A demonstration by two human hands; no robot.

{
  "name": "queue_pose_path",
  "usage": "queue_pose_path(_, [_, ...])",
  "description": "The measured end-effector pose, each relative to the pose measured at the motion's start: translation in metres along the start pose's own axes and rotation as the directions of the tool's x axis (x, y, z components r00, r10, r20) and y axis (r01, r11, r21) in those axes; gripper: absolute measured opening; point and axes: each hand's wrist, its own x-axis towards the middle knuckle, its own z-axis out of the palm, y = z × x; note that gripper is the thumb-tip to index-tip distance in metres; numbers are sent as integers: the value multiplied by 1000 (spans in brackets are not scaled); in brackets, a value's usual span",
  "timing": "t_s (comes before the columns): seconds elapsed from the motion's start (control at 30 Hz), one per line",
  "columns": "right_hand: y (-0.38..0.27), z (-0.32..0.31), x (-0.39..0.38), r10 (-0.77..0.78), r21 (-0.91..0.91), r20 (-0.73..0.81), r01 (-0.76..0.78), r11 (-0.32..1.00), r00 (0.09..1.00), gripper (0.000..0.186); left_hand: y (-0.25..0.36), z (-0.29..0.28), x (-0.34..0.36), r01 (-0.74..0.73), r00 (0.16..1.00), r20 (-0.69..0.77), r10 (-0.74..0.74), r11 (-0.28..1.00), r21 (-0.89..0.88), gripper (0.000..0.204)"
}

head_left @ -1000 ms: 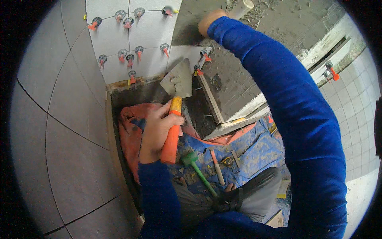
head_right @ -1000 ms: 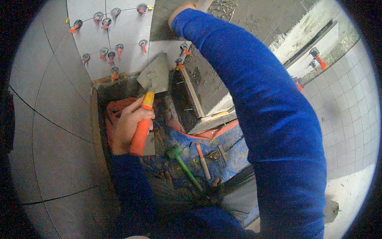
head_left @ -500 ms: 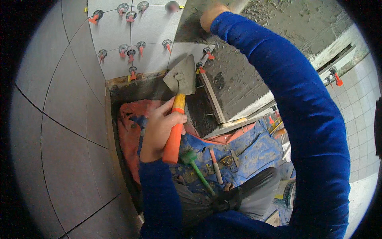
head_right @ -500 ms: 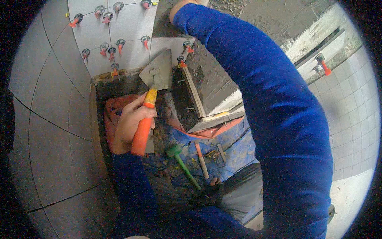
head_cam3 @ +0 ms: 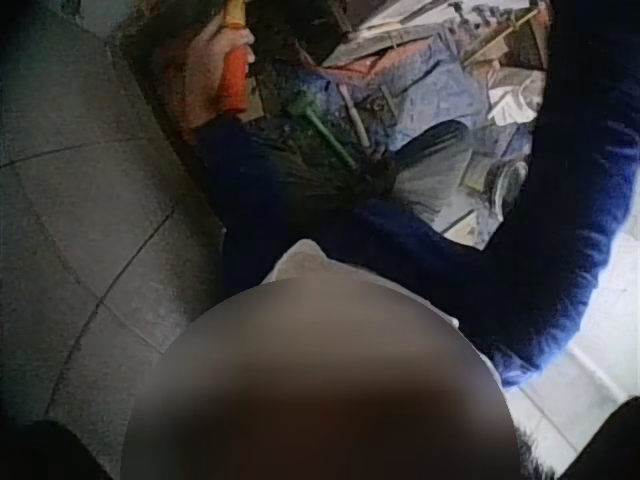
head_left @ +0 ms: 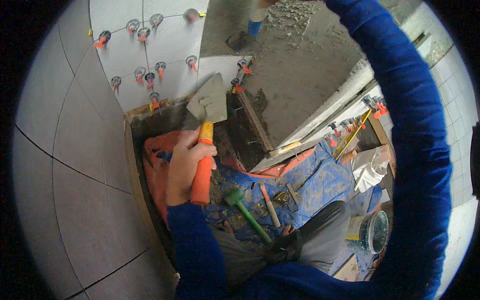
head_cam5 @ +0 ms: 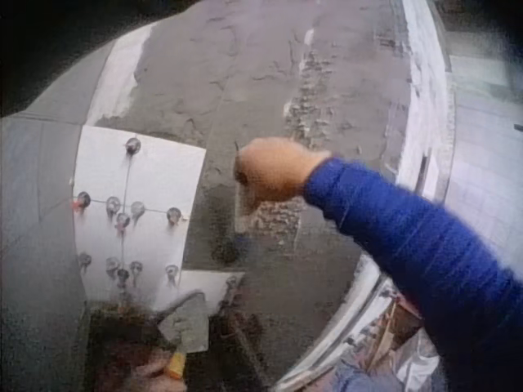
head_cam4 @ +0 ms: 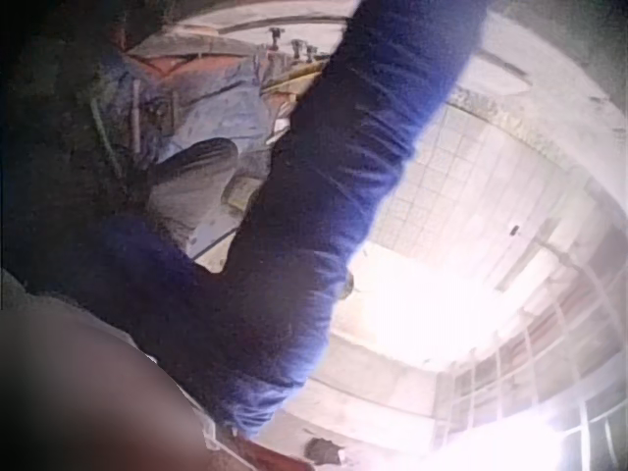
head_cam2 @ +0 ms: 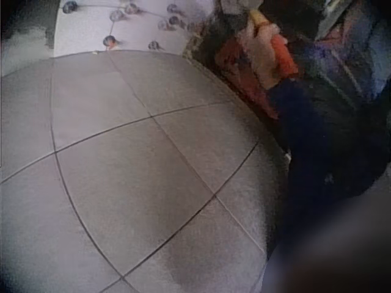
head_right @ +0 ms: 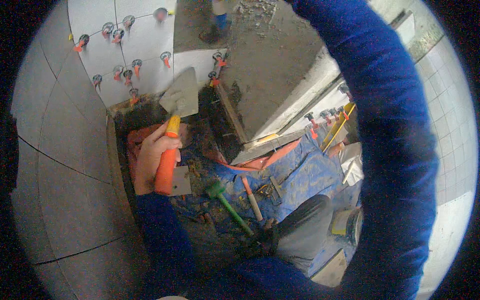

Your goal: The person installs a white ceramic tile on a wall by applying adhesive with a trowel, positioning the tile, and securing it with tile leveling clips. They repeatedly adjust the tile and apply more adhesive to ensure proper alignment.

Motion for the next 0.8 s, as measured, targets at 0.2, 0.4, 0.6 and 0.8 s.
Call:
queue_pose_path(0.2, [-30, 104, -10, 479, 807, -419, 74, 586, 772, 33, -1, 6, -4, -12, 998, -57, 10, 999, -32, 52])
queue_pose_path(0.4, [-42, 151, -5, 372, 853, 3, -196, 483, 928, 34, -1, 17, -3, -2, 1000, 6, 2, 998, -65, 45])
queue_pose_path(0.6, [-49, 124, -20, 456, 874, -135, -112, 474, 880, 29, 0, 15, -1, -2, 1000, 7, 2, 998, -57, 42])
queue_pose_path(0.8, [-62, 137, -29, 460, 802, -274, -63, 594, 845, 29, -1, 15, -2, -20, 1000, 5, 20, 999, -44, 40])
